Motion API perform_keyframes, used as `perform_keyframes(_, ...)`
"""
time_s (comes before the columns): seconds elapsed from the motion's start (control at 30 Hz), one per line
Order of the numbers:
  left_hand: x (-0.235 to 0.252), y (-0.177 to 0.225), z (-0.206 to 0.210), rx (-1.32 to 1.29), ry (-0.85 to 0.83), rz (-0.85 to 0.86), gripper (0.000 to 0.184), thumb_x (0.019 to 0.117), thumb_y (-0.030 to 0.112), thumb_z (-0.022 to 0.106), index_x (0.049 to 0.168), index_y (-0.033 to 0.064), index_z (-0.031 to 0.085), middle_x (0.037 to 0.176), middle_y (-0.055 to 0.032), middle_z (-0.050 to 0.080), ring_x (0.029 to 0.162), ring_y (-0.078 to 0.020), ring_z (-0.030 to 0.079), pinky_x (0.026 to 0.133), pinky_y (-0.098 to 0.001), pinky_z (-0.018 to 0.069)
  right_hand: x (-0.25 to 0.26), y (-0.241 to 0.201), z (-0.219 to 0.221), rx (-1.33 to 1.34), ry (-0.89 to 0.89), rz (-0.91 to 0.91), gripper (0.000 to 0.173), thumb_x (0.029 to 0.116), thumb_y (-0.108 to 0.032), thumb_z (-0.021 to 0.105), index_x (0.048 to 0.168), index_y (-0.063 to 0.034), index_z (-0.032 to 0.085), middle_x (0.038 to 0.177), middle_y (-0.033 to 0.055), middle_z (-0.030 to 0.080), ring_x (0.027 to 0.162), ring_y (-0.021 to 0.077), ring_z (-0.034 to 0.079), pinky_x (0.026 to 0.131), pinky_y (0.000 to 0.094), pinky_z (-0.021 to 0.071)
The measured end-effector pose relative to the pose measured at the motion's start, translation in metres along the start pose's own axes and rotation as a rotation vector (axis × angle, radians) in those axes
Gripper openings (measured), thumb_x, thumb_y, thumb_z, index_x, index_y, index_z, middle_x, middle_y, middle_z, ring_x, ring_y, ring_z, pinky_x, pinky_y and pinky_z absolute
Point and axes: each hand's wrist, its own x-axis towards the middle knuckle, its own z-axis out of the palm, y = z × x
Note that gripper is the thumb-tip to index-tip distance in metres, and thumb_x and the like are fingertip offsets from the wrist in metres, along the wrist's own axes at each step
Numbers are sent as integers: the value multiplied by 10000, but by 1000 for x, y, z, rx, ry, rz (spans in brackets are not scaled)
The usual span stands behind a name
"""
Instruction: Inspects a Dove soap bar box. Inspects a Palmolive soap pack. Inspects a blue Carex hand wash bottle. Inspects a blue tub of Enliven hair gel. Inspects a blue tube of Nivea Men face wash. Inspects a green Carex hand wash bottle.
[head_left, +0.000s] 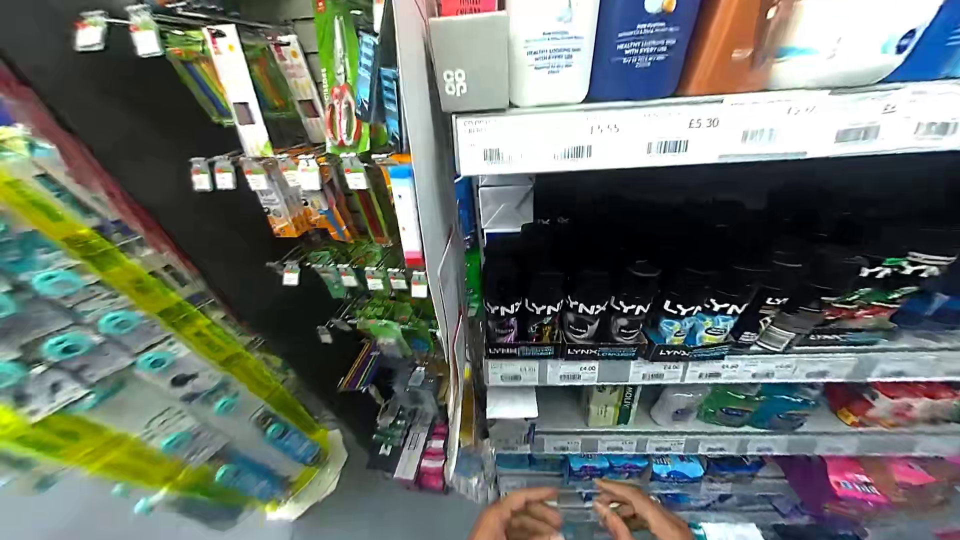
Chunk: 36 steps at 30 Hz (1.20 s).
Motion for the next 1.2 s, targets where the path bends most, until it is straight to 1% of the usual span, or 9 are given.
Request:
perform_keyframes(0.07, 0, 0, 23, -43, 162, -30, 441, 943, 43, 697, 1350, -69, 572, 1134, -147, 742, 966, -232, 747, 872, -410, 624, -4, 8, -22, 51, -87, -32, 228, 934, -60, 711, 1140, 37, 724, 979, 119, 765, 791, 159, 749, 711, 319, 644)
perform_keyframes(0.17, 10, 5, 56, -85, 332, -30, 386, 961, 74, 680, 1310, -68, 595, 1131, -155, 738, 938, -246, 751, 819, -419, 642, -7, 21, -58, 127, -175, -73, 207, 927, -43, 713, 1112, 47, 731, 943, 120, 768, 762, 139, 748, 699, 300, 642)
perform_keyframes(0.23, 11, 7, 86, -93, 386, -50, 376, 968, 82, 675, 1303, -69, 598, 1134, -153, 737, 938, -240, 750, 814, -409, 642, -13, 36, -80, 153, -202, -81, 199, 922, -52, 710, 1100, 30, 741, 935, 96, 771, 746, 112, 741, 679, 279, 640)
perform_keyframes(0.37, 4, 5, 136, -91, 412, -28, 375, 975, 78, 662, 1305, -86, 590, 1154, -154, 728, 959, -230, 742, 844, -396, 631, -21, 60, -113, 186, -274, -93, 204, 936, -94, 700, 1103, 15, 742, 952, 77, 772, 749, 92, 735, 678, 264, 637)
perform_keyframes(0.57, -13, 3, 178, -70, 575, -49, 398, 969, 91, 677, 1317, -80, 591, 1170, -159, 725, 968, -244, 743, 826, -404, 636, -27, 64, -137, 261, -415, -139, 184, 929, -86, 715, 1085, 5, 750, 951, 67, 773, 755, 81, 737, 693, 249, 638)
perform_keyframes(0.73, -20, 5, 194, -30, 619, -41, 394, 973, 113, 676, 1307, -80, 596, 1154, -162, 730, 952, -246, 745, 827, -398, 634, -34, 59, -151, 306, -505, -156, 181, 928, -48, 716, 1092, 26, 740, 950, 98, 774, 777, 111, 749, 721, 278, 644)
perform_keyframes(0.97, -12, 11, 202, 55, 605, -29, 402, 967, 118, 685, 1307, -78, 597, 1180, -161, 721, 987, -229, 738, 855, -392, 625, -41, 60, -180, 294, -478, -160, 214, 943, -58, 711, 1119, 62, 726, 981, 160, 763, 807, 160, 753, 764, 305, 637)
perform_keyframes(1.03, -9, 13, 197, 99, 643, -23, 421, 956, 124, 696, 1310, -82, 596, 1196, -169, 714, 1023, -240, 734, 875, -404, 623, -43, 60, -186, 280, -473, -154, 222, 943, -59, 709, 1127, 65, 724, 984, 164, 764, 814, 169, 754, 768, 315, 636)
perform_keyframes(1.2, 2, 17, 166, 237, 784, -77, 552, 905, 207, 763, 1351, -62, 581, 1344, -193, 635, 1193, -264, 667, 978, -419, 591, -45, 64, -195, 280, -470, -147, 229, 956, -78, 700, 1143, 53, 723, 976, 156, 765, 830, 178, 755, 775, 330, 637)
